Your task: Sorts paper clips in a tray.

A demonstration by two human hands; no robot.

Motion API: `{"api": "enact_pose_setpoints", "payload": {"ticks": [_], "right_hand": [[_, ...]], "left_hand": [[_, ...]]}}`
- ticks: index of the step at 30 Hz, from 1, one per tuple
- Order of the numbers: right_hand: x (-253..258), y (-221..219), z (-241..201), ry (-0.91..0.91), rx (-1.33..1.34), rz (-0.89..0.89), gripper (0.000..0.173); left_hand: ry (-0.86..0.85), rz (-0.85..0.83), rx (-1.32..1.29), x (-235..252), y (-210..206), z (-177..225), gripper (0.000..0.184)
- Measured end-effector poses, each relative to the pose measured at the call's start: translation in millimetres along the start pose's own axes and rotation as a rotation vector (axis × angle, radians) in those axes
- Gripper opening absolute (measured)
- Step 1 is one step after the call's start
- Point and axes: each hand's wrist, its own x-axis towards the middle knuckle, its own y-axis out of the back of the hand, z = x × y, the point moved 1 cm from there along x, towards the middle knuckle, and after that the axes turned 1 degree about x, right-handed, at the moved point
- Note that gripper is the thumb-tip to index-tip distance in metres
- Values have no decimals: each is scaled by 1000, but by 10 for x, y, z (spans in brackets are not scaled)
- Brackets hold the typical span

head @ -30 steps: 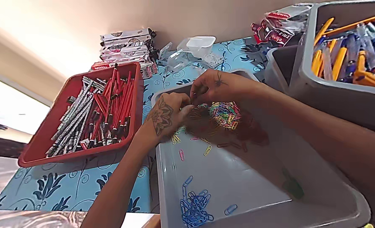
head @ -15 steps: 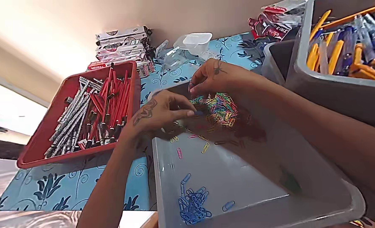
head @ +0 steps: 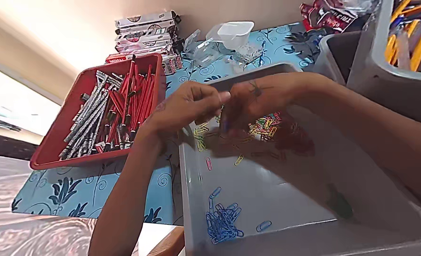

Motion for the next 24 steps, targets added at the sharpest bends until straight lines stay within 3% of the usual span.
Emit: {"api": "enact_pose_setpoints", "payload": {"ticks": [3, 6, 11, 14, 16, 19, 24], "right_hand": [[-14, -34, -21, 95, 200, -164, 18], [-7, 32, 26, 135, 201, -141, 19], [7, 116, 111, -152, -442, 212, 9], [11, 90, 221, -226, -481, 228, 11], [40, 52, 217, -325, -505, 183, 12], [46, 56, 146, -438, -544, 187, 9], [-17, 136, 112, -533, -621, 324, 17]], "left_hand": [[50, 242, -39, 58, 17, -98, 37], [81, 306, -19, 77, -15, -116, 36], [100, 272, 259, 94, -88, -110, 19], [97, 178, 549, 104, -111, -177, 12], [67, 14, 698, 93, -152, -228, 23], [166, -199, 853, 87, -211, -203, 28], [235, -194, 860, 86, -220, -168, 24]]}}
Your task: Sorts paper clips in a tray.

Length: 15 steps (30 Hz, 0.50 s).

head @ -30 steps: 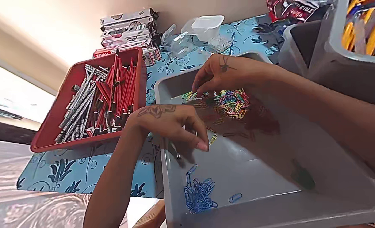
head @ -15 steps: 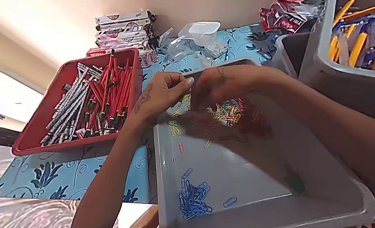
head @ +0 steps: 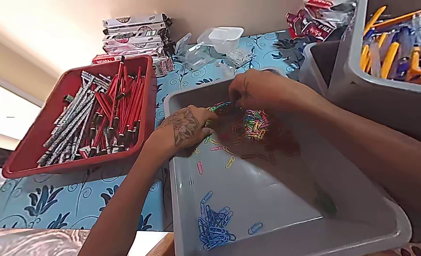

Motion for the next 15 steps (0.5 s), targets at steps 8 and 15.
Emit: {"api": "enact_pose_setpoints", "payload": {"ticks": [8, 15], "right_hand": [[54, -183, -44, 369, 187, 37, 10], [98, -331, -108, 356, 163, 29, 7]], "left_hand": [[79, 74, 71, -11, -24, -13, 14], [3, 93, 52, 15, -51, -50, 11]]}}
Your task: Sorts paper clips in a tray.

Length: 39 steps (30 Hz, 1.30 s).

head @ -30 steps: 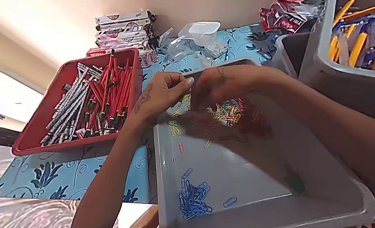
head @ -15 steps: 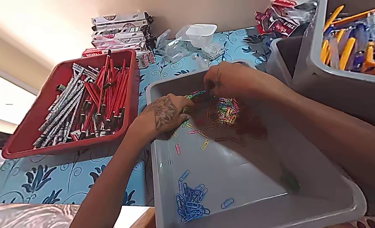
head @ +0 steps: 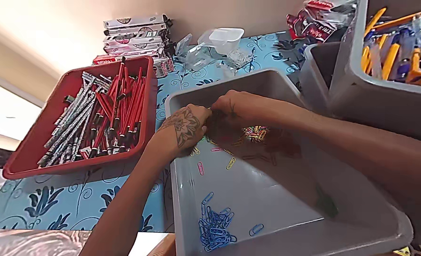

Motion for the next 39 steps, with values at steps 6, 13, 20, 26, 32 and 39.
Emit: {"api": "enact_pose_setpoints", "payload": {"ticks": [6, 13, 20, 26, 32, 39], "right_hand": [[7, 56, -72, -107, -49, -61, 10], [47, 1, -87, -76, -45, -8, 13], [80, -14, -103, -92, -21, -66, 12], [97, -124, -48, -20, -14, 27, 20], [91, -54, -69, -54, 28, -23, 11], [31, 18, 10, -14, 24, -48, 6]], "left_hand": [[125, 4, 61, -19, 13, 27, 11], [276, -41, 70, -26, 35, 87, 15], [166, -14, 82, -51, -1, 45, 12], [219, -64, 74, -39, 40, 91, 16], [190, 67, 15, -51, -2, 14, 10], [177, 182, -233, -51, 154, 58, 11]]}}
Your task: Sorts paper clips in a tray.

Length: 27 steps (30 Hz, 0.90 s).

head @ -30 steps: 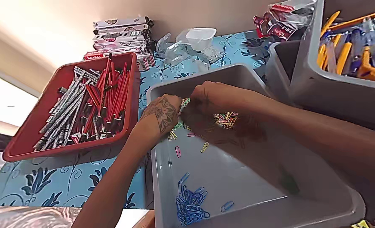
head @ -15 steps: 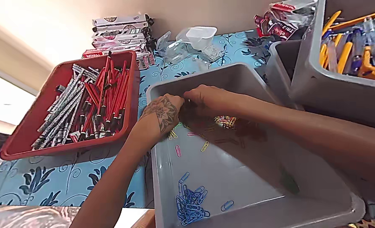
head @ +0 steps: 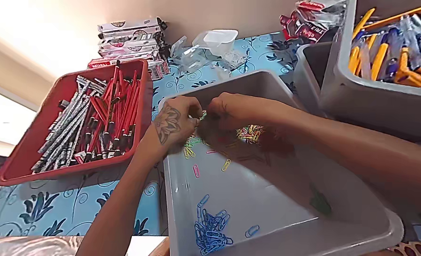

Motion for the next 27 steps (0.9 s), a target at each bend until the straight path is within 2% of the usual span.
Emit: {"api": "enact_pose_setpoints", "payload": {"ticks": [2, 6, 9, 14, 18, 23, 25, 27], "right_hand": [[-7, 45, -20, -21, -20, -8, 8], [-12, 69, -17, -37, -9, 29, 8], [-24, 97, -44, -54, -31, 18, 8], [-15, 148, 11, 68, 81, 146, 8], [-26, 222, -49, 2, 154, 127, 11], [-46, 206, -13, 6, 125, 115, 11], [-33, 177, -8, 29, 121, 121, 11], [-32, 174, -8, 7, 126, 130, 11]], "left_hand": [[24, 31, -62, -35, 24, 52, 8], [-15, 146, -241, 51, 15, -99, 9], [4, 198, -166, 39, 20, -85, 12], [-76, 53, -80, 43, 28, -82, 24], [-125, 79, 24, 32, -37, -64, 10], [-151, 79, -17, 24, -40, -53, 22], [-193, 74, -21, 27, -53, -60, 23], [-160, 55, -17, 27, -40, -52, 24]]}}
